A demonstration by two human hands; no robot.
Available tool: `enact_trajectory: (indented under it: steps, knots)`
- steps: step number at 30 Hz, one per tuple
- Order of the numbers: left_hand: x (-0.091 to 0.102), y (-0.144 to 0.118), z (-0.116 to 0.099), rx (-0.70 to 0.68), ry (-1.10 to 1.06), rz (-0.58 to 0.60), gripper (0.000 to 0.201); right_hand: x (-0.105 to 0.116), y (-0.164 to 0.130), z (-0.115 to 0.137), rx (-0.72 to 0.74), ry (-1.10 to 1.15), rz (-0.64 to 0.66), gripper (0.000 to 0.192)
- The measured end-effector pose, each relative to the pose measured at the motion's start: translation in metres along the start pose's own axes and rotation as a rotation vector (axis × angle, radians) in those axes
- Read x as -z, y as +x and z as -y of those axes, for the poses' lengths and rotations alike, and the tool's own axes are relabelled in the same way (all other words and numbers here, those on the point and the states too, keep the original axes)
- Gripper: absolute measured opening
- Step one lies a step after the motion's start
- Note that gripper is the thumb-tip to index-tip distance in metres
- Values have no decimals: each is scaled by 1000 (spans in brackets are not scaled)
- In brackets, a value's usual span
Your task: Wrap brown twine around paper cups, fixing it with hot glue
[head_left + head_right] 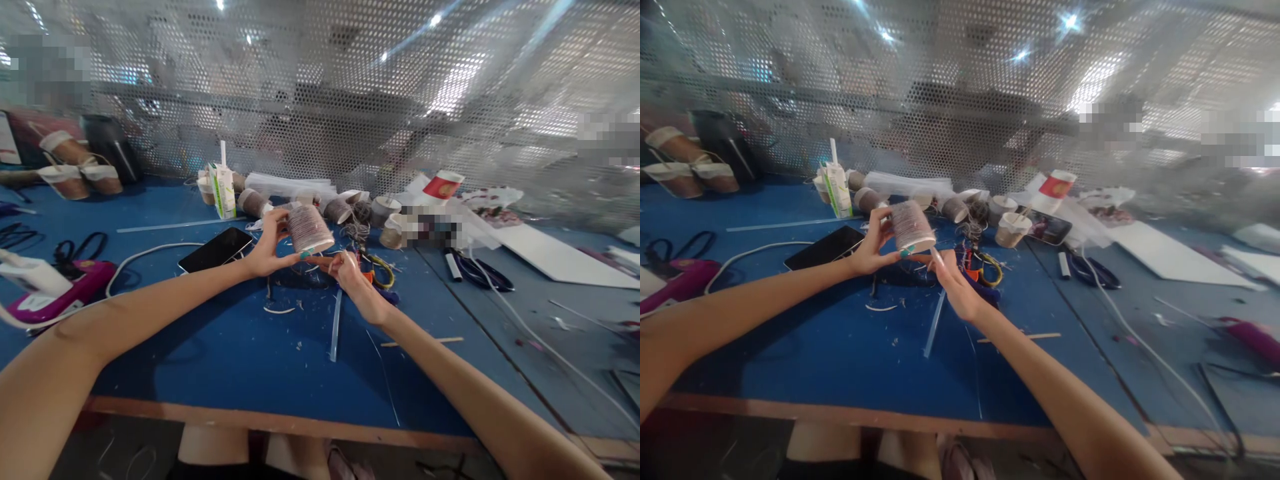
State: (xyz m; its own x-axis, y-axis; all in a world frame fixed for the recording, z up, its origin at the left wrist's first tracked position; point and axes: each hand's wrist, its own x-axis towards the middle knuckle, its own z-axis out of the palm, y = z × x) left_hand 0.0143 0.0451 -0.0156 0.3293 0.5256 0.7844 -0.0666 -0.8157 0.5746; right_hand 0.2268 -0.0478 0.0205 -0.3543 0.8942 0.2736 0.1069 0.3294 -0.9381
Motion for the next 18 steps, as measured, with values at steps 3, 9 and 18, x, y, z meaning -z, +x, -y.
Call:
enact_trajectory:
  steps: [3,9,18]
  knots:
    - [2,0,-1,0,36,25,82,-4,-1,10,51,240,110,41]
    - [5,0,-2,-1,57,67,84,-8,-7,36,-84,407,29,40]
    - [4,1,-7,43,89,95,88,-2,-3,43,-240,452,-116,36]
